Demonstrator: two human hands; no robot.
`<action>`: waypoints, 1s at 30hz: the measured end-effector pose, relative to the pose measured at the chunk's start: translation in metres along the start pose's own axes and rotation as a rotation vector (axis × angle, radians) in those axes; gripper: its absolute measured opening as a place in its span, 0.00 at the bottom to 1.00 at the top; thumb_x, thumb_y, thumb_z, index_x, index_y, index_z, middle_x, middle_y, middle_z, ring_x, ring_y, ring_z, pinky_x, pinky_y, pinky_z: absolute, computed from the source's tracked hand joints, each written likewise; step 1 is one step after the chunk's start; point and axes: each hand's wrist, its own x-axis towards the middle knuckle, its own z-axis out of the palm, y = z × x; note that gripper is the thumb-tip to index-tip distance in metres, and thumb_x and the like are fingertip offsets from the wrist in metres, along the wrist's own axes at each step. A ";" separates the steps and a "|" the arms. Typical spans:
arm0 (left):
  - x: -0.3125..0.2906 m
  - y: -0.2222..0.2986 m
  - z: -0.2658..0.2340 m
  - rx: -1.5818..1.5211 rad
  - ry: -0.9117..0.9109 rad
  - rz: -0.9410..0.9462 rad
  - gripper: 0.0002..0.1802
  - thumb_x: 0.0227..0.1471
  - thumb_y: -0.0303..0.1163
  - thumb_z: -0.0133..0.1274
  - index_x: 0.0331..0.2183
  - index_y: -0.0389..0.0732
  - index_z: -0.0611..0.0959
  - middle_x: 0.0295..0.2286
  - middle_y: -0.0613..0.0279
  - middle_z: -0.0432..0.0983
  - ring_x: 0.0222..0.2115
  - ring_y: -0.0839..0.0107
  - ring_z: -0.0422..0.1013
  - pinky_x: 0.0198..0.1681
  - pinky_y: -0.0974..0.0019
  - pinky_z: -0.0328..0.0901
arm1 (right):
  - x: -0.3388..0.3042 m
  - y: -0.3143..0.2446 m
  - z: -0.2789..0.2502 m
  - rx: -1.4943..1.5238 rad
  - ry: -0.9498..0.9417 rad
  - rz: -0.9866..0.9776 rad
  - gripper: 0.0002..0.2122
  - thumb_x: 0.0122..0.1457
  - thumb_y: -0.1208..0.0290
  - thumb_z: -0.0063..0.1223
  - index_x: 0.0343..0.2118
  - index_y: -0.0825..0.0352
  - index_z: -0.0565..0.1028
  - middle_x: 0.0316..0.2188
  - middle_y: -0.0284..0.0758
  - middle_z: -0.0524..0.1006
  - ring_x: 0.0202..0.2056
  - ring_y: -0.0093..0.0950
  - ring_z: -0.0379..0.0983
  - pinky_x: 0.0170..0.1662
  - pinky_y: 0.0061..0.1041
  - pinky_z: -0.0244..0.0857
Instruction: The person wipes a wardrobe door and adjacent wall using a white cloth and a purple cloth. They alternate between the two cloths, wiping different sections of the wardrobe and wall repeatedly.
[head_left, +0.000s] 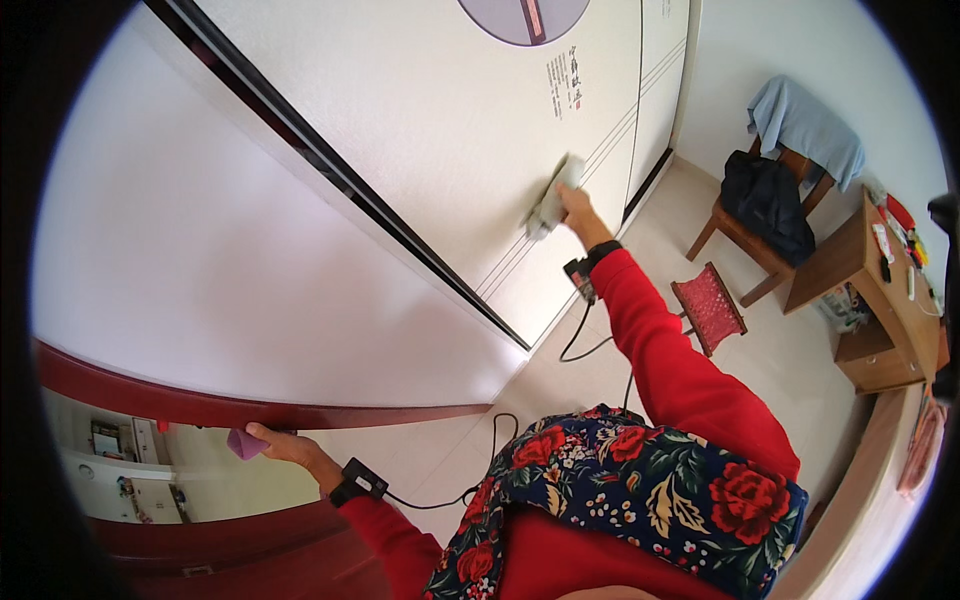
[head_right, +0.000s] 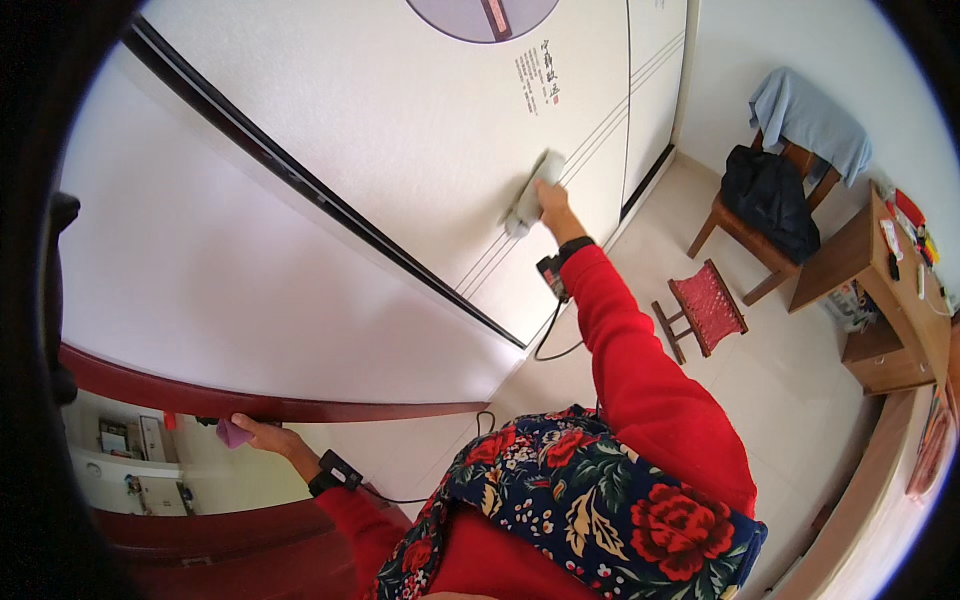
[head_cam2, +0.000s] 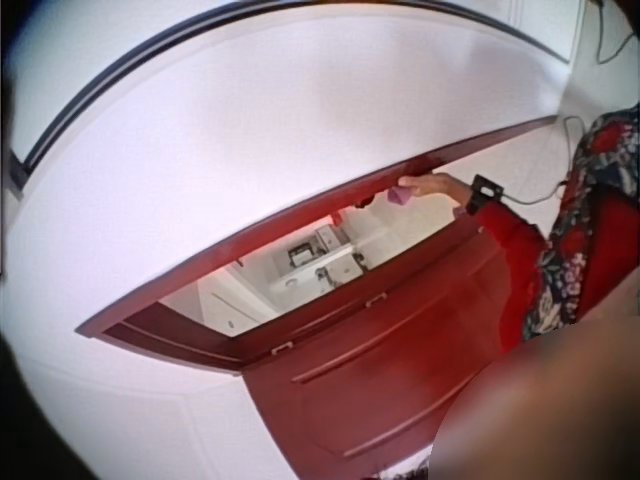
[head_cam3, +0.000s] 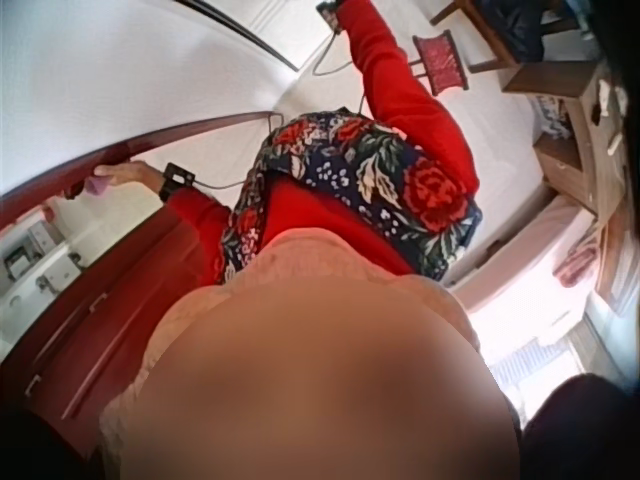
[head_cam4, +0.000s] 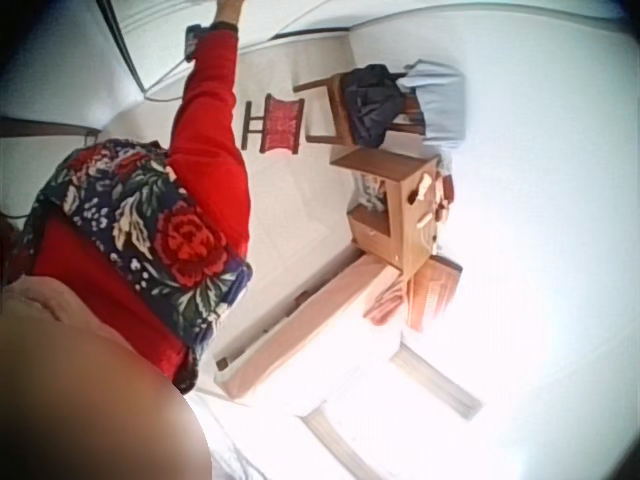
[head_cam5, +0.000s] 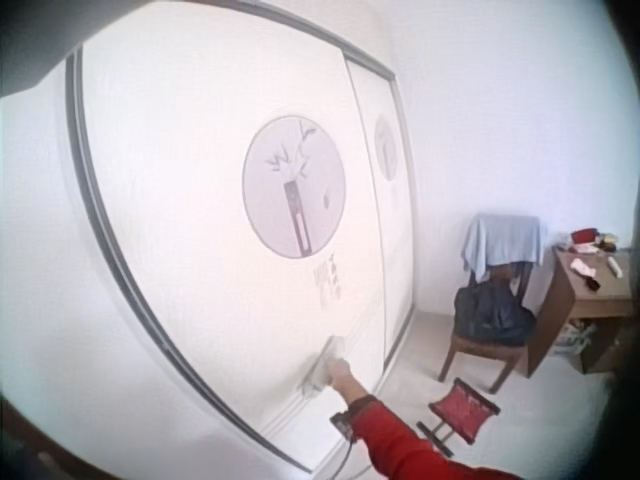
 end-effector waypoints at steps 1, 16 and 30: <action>-0.002 0.002 0.000 0.025 -0.027 0.090 0.38 0.60 0.53 0.43 0.56 0.29 0.64 0.52 0.49 0.67 0.48 0.60 0.67 0.50 0.62 0.63 | -0.003 -0.029 0.003 0.008 0.016 -0.080 0.24 0.57 0.64 0.57 0.51 0.75 0.67 0.41 0.43 0.75 0.39 0.38 0.74 0.40 0.40 0.72; 0.013 -0.023 -0.005 -0.112 0.006 0.090 0.37 0.58 0.49 0.49 0.57 0.29 0.64 0.54 0.49 0.65 0.50 0.57 0.67 0.51 0.57 0.66 | -0.241 -0.076 0.104 -0.831 -0.298 -1.486 0.33 0.41 0.81 0.63 0.55 0.53 0.71 0.50 0.48 0.66 0.52 0.47 0.63 0.49 0.37 0.65; 0.023 -0.046 -0.014 -0.178 0.006 0.123 0.28 0.59 0.41 0.50 0.52 0.28 0.71 0.48 0.57 0.71 0.46 0.67 0.67 0.52 0.65 0.62 | -0.230 -0.074 0.070 -0.561 -0.733 -1.375 0.22 0.49 0.85 0.50 0.50 0.65 0.73 0.49 0.41 0.71 0.51 0.37 0.67 0.50 0.30 0.64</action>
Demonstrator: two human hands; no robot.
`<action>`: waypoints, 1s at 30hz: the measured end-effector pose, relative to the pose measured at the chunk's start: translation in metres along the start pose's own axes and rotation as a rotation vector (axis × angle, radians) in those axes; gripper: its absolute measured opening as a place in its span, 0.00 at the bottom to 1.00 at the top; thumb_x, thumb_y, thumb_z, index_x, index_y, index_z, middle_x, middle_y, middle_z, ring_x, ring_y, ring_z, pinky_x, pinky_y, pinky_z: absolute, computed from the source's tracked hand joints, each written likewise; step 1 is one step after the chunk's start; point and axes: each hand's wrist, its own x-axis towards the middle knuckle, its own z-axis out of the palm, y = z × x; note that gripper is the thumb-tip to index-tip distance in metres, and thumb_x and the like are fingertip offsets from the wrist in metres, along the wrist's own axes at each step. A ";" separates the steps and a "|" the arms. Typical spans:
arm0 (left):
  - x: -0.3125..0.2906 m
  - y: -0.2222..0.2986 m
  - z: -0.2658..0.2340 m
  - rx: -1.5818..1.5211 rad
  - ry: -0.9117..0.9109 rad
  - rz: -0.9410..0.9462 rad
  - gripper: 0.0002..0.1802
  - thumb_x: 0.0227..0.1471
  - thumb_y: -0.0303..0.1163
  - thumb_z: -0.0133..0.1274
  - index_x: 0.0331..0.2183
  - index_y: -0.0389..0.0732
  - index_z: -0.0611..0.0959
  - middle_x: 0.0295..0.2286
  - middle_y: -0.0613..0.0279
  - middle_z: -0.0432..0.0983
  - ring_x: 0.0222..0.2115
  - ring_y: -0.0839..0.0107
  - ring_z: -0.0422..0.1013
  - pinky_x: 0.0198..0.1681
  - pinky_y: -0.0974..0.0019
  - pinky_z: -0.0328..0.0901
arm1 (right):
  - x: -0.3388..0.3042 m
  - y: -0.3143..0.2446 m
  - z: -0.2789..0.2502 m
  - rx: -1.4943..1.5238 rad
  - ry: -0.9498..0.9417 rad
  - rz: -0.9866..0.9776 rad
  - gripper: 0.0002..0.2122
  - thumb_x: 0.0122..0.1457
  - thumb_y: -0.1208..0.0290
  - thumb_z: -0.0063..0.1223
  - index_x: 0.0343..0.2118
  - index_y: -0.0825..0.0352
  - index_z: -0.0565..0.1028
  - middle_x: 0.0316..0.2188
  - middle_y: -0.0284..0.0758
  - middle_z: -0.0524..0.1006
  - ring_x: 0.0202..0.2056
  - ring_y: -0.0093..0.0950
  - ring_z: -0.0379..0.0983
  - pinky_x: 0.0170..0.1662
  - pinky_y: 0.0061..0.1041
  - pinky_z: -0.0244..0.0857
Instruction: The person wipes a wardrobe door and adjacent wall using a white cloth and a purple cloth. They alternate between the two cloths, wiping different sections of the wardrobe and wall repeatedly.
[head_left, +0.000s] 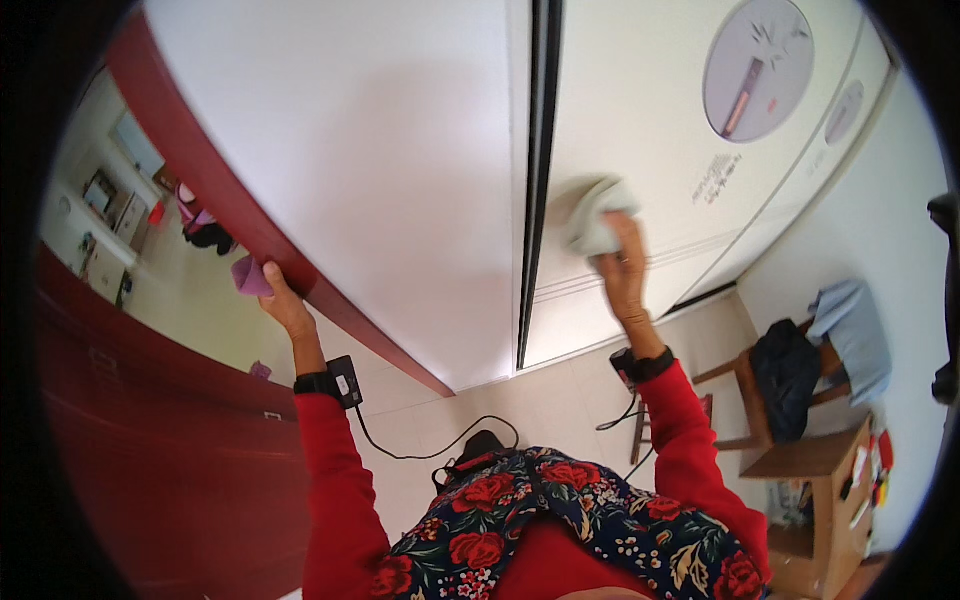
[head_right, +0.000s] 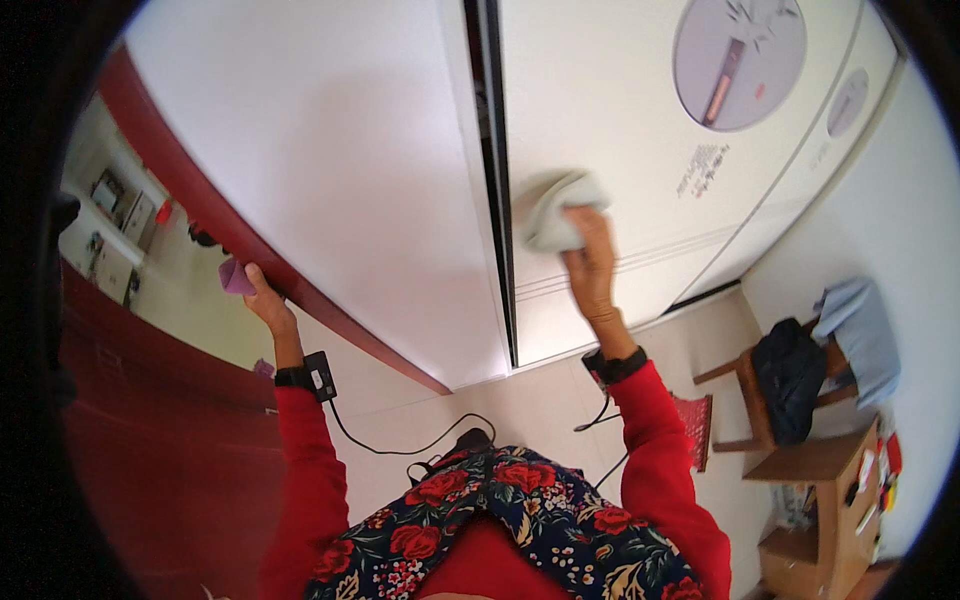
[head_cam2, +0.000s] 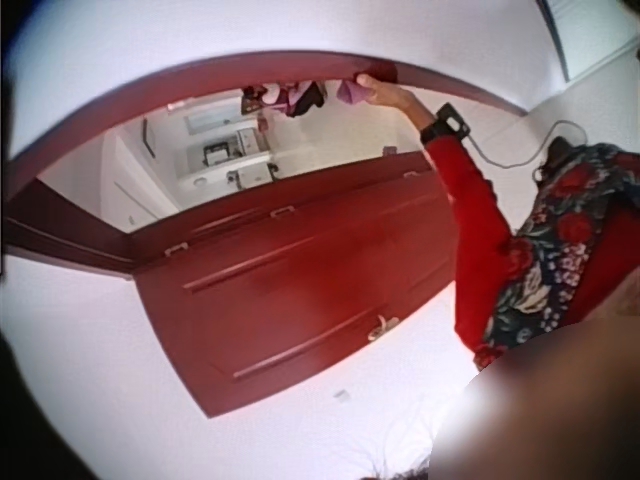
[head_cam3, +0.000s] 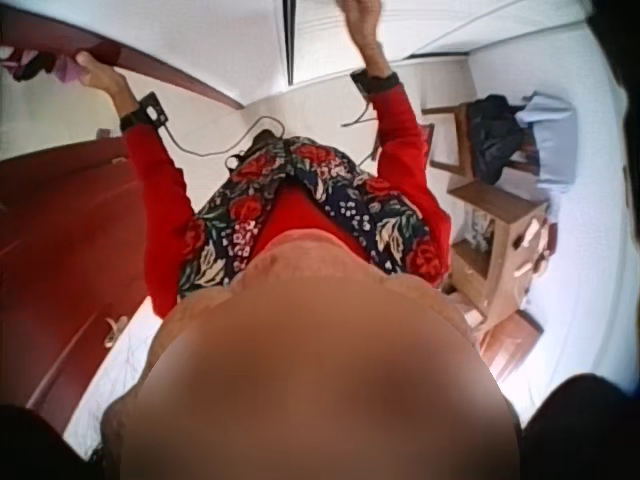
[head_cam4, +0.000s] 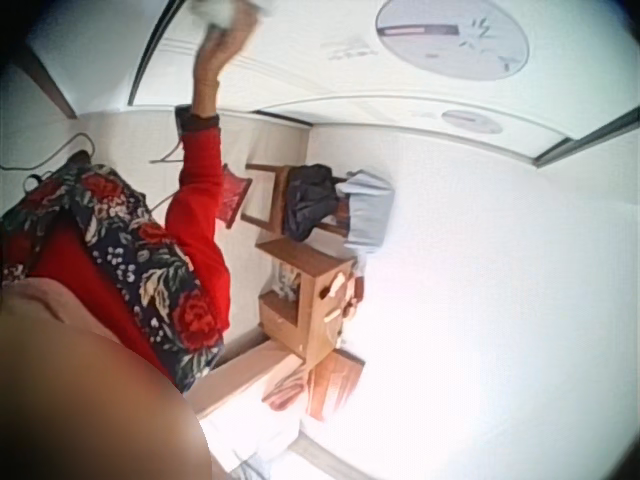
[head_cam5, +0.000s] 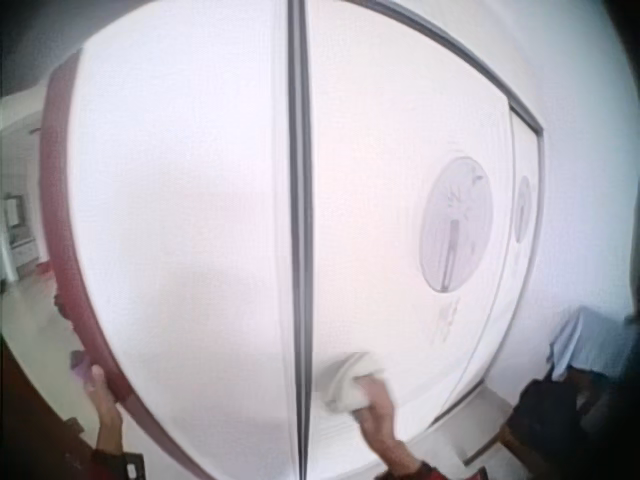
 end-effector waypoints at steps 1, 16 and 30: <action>0.000 -0.001 -0.001 -0.022 0.002 -0.032 0.27 0.59 0.41 0.50 0.52 0.28 0.72 0.47 0.57 0.71 0.46 0.68 0.67 0.52 0.65 0.62 | 0.021 -0.005 -0.015 -0.058 0.079 -0.002 0.22 0.49 0.85 0.49 0.50 0.67 0.72 0.48 0.40 0.71 0.49 0.35 0.68 0.48 0.28 0.64; -0.001 0.000 0.004 0.100 0.088 0.131 0.26 0.55 0.42 0.58 0.46 0.30 0.77 0.41 0.61 0.74 0.41 0.71 0.68 0.48 0.66 0.63 | 0.111 -0.033 0.026 -0.496 0.175 -0.303 0.27 0.46 0.83 0.60 0.51 0.56 0.75 0.47 0.47 0.69 0.48 0.42 0.66 0.51 0.36 0.61; -0.007 0.011 0.015 0.041 -0.010 0.100 0.27 0.56 0.47 0.56 0.45 0.32 0.77 0.40 0.66 0.73 0.40 0.74 0.66 0.47 0.69 0.62 | -0.015 -0.023 0.043 0.180 -0.192 0.434 0.16 0.59 0.76 0.54 0.51 0.64 0.73 0.44 0.31 0.72 0.45 0.24 0.68 0.49 0.24 0.62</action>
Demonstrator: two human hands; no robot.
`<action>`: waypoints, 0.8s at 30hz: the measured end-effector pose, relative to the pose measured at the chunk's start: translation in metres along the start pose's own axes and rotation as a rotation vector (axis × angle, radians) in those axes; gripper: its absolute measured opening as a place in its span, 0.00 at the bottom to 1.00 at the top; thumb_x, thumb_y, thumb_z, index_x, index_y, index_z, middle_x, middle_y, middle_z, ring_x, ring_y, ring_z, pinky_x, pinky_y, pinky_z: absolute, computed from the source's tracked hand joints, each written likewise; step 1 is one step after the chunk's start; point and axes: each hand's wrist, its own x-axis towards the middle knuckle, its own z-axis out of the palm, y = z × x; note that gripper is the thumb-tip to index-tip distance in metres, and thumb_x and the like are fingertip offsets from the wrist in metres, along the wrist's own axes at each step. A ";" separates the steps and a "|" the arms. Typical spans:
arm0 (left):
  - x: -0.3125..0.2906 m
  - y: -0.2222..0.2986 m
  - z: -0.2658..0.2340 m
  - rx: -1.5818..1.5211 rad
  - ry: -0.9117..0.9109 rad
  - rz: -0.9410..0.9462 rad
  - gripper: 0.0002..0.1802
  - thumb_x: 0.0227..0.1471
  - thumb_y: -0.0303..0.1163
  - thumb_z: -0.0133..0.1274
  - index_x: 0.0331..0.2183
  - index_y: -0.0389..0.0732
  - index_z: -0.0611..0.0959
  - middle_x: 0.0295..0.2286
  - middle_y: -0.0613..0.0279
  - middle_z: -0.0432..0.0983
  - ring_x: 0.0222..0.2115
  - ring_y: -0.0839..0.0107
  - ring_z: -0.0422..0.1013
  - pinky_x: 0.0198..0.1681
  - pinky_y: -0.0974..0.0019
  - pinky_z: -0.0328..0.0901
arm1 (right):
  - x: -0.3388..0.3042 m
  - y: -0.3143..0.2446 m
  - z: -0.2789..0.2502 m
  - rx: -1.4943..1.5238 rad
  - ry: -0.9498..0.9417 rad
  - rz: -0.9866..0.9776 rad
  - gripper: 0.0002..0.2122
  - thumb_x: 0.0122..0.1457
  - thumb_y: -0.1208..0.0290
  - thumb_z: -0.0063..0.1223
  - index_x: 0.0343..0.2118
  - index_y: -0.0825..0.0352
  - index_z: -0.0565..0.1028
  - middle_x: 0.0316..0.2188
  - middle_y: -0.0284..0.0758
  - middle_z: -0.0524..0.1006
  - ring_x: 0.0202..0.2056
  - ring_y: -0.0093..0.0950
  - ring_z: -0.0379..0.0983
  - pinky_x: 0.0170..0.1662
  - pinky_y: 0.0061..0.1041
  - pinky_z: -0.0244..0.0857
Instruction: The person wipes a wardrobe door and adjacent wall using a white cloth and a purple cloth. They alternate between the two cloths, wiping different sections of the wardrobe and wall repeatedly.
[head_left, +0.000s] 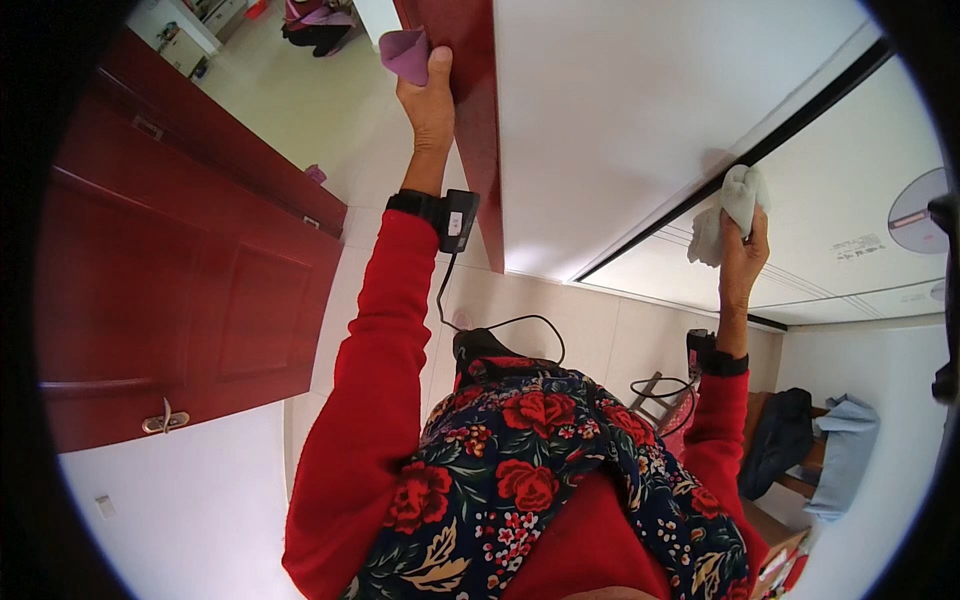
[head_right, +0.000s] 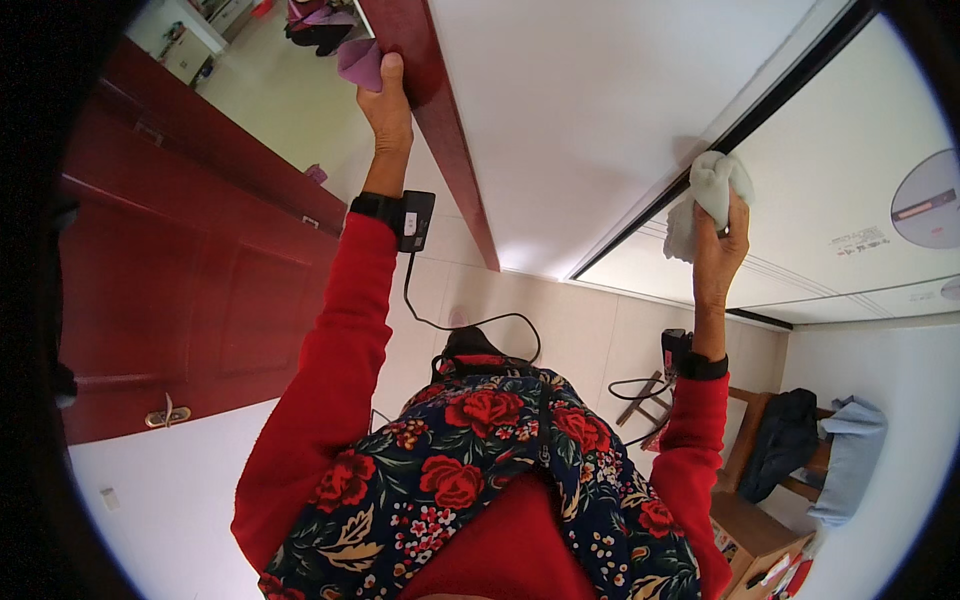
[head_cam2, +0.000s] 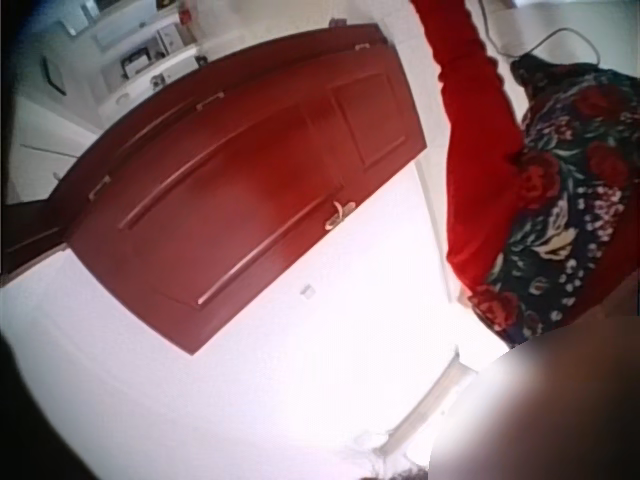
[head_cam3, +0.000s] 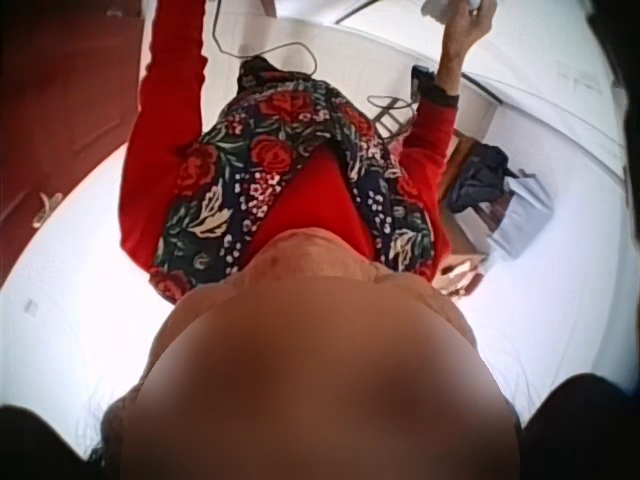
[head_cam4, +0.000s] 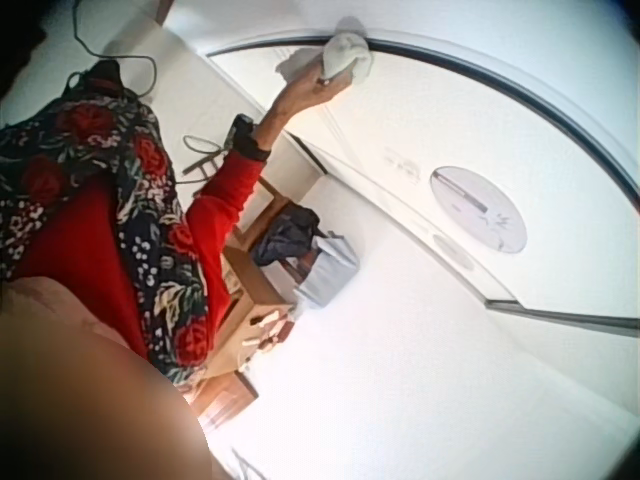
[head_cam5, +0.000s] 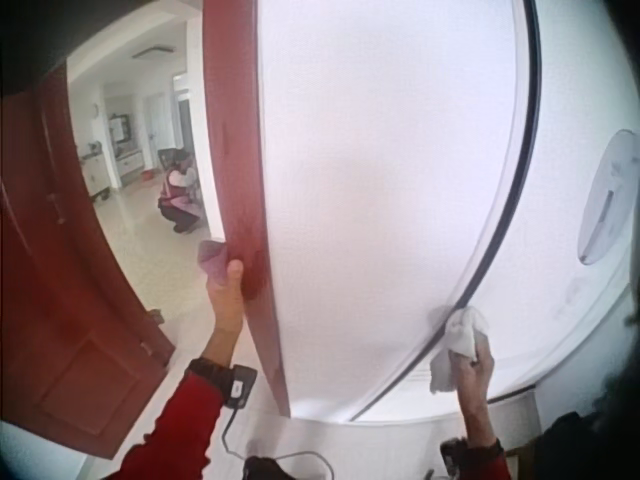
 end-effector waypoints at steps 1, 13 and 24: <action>0.000 0.000 0.001 -0.009 -0.004 -0.019 0.26 0.56 0.47 0.56 0.44 0.32 0.77 0.40 0.66 0.72 0.39 0.74 0.66 0.47 0.69 0.62 | -0.001 -0.004 -0.002 0.022 0.002 0.028 0.15 0.59 0.75 0.55 0.50 0.64 0.74 0.44 0.31 0.73 0.45 0.24 0.68 0.49 0.24 0.63; -0.012 -0.043 -0.025 -0.208 0.121 -0.636 0.27 0.54 0.45 0.57 0.47 0.34 0.76 0.41 0.63 0.74 0.39 0.74 0.70 0.43 0.68 0.66 | -0.004 0.007 -0.012 0.088 0.111 0.204 0.13 0.59 0.74 0.54 0.47 0.67 0.75 0.39 0.29 0.74 0.41 0.20 0.68 0.46 0.22 0.62; -0.138 -0.072 -0.107 -0.003 0.169 -1.125 0.20 0.50 0.38 0.61 0.41 0.36 0.79 0.35 0.62 0.78 0.32 0.70 0.75 0.35 0.65 0.71 | 0.015 -0.072 0.015 0.025 -0.135 -0.021 0.16 0.57 0.78 0.53 0.50 0.65 0.73 0.46 0.35 0.71 0.46 0.28 0.68 0.47 0.25 0.64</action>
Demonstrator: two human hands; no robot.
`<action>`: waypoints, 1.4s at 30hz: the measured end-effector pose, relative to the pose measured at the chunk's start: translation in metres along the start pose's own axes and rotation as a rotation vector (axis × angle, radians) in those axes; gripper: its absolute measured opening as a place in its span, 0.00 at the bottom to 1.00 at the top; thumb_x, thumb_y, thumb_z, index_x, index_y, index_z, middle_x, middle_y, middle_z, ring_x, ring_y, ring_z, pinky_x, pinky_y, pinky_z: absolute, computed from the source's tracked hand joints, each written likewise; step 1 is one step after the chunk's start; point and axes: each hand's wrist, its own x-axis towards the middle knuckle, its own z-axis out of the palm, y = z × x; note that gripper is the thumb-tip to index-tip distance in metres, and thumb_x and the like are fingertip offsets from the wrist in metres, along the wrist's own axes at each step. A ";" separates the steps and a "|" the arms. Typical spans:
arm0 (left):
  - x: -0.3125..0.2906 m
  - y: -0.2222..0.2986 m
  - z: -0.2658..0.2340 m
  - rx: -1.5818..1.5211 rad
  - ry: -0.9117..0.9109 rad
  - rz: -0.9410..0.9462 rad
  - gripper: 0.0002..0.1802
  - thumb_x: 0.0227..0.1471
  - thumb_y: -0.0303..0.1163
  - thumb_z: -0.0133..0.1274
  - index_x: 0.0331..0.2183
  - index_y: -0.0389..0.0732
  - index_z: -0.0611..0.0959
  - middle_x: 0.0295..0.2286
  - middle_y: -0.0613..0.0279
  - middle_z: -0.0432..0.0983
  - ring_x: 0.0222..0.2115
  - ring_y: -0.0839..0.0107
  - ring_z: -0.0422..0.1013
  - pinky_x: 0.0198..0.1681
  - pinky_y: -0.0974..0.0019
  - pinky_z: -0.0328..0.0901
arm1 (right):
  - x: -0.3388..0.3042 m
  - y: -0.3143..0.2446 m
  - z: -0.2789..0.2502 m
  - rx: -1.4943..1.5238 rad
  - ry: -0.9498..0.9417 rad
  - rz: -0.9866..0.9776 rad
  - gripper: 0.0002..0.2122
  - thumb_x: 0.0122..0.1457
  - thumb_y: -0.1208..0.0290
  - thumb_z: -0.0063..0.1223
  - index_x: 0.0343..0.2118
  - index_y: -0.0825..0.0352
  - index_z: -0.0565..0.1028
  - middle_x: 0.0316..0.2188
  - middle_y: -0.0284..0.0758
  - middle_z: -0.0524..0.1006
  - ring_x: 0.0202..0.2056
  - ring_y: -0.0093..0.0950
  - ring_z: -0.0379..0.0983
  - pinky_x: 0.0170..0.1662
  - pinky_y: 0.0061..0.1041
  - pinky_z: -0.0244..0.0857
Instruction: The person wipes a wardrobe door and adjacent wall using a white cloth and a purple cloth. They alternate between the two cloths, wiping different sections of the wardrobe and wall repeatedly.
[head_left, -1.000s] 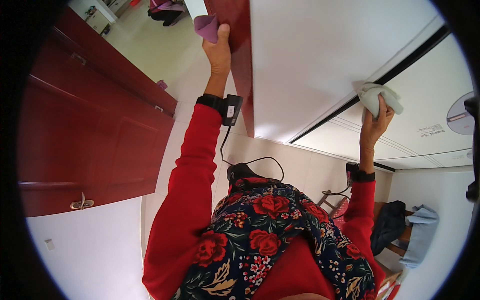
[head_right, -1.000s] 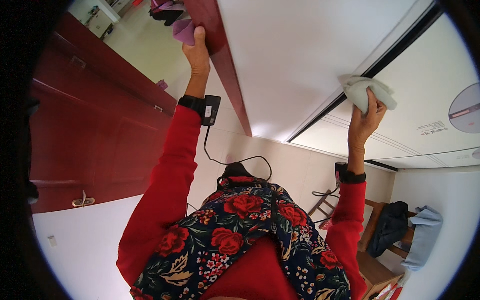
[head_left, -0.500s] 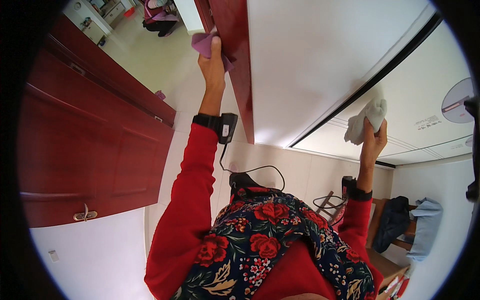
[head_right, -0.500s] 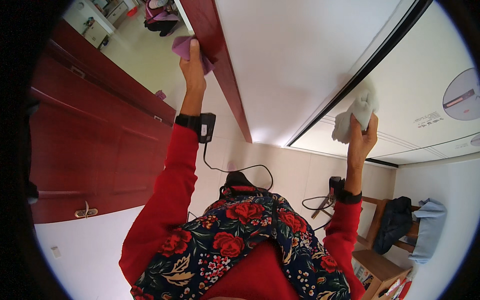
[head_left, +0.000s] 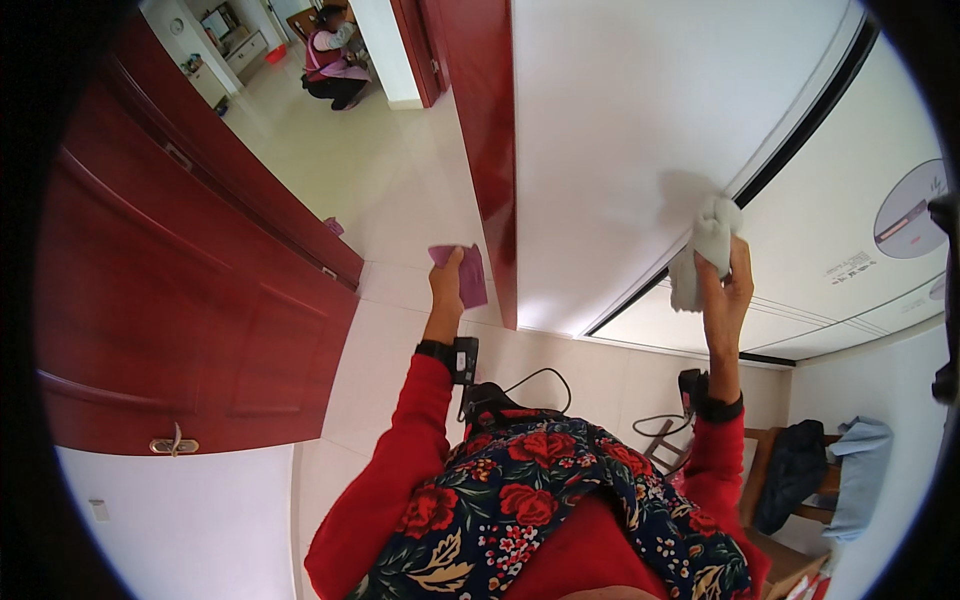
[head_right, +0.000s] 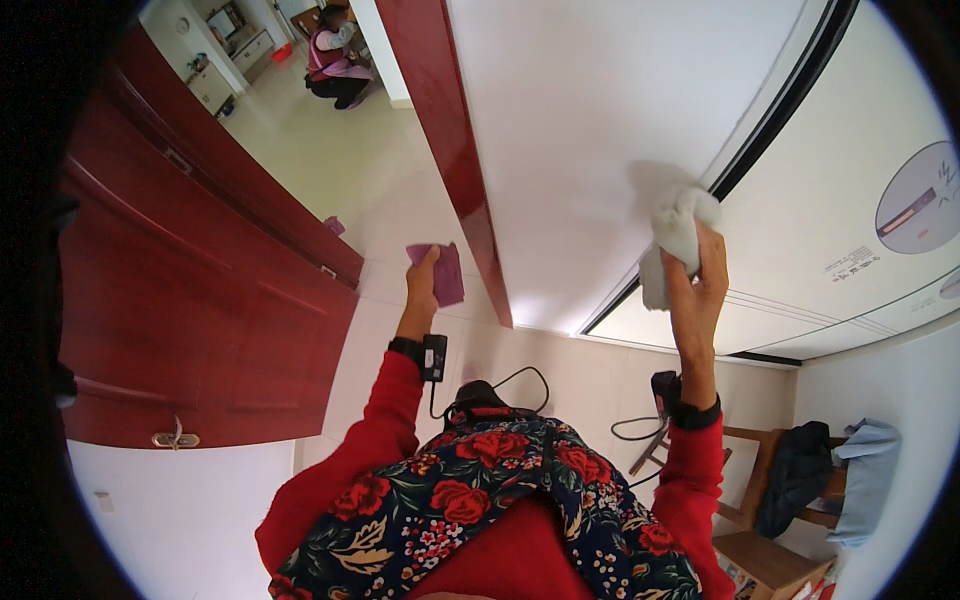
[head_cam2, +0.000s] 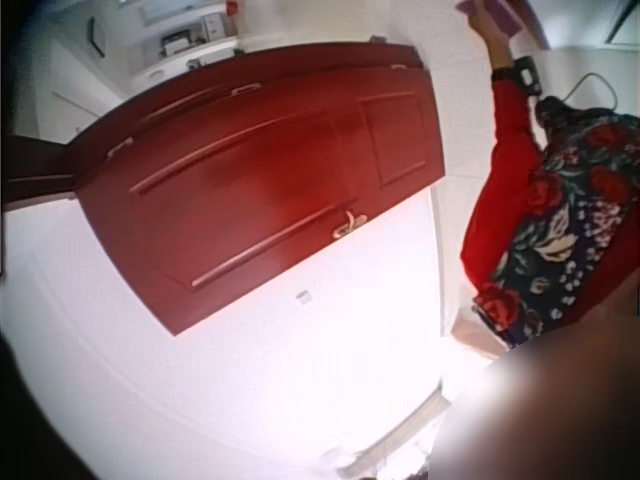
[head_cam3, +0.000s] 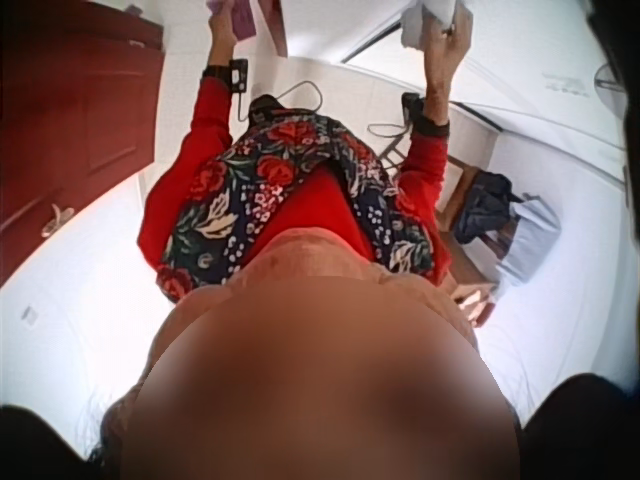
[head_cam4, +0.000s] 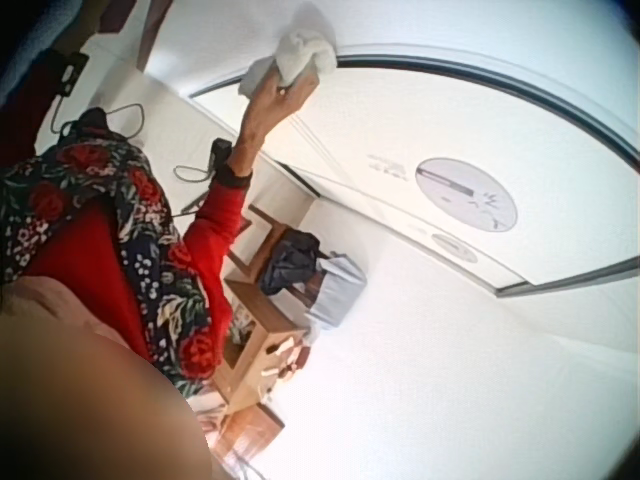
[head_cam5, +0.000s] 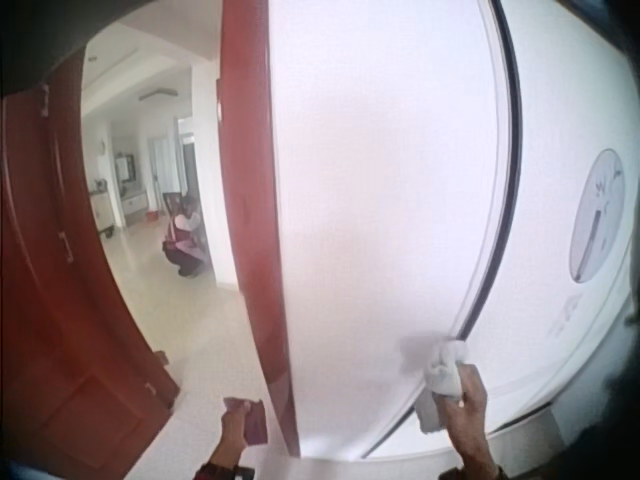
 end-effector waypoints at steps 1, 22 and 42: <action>0.000 -0.006 -0.010 -0.027 -0.023 0.012 0.19 0.50 0.38 0.61 0.41 0.36 0.79 0.35 0.62 0.78 0.32 0.69 0.75 0.35 0.65 0.71 | 0.010 -0.011 0.010 -0.039 -0.014 -0.097 0.17 0.56 0.78 0.53 0.50 0.65 0.73 0.46 0.35 0.71 0.46 0.29 0.69 0.48 0.26 0.63; 0.037 0.017 -0.050 0.100 -0.127 -0.069 0.17 0.52 0.35 0.59 0.42 0.39 0.77 0.36 0.61 0.77 0.34 0.68 0.75 0.36 0.63 0.72 | 0.202 -0.175 0.173 -0.511 0.315 -1.138 0.09 0.48 0.78 0.50 0.33 0.64 0.77 0.37 0.40 0.72 0.40 0.39 0.68 0.40 0.35 0.67; 0.068 0.023 -0.038 0.173 -0.203 -0.103 0.15 0.52 0.34 0.59 0.40 0.38 0.77 0.34 0.60 0.78 0.32 0.68 0.76 0.36 0.63 0.73 | -0.006 0.080 0.241 -0.725 -0.342 -0.812 0.07 0.50 0.69 0.50 0.33 0.57 0.76 0.34 0.28 0.67 0.40 0.25 0.65 0.37 0.25 0.59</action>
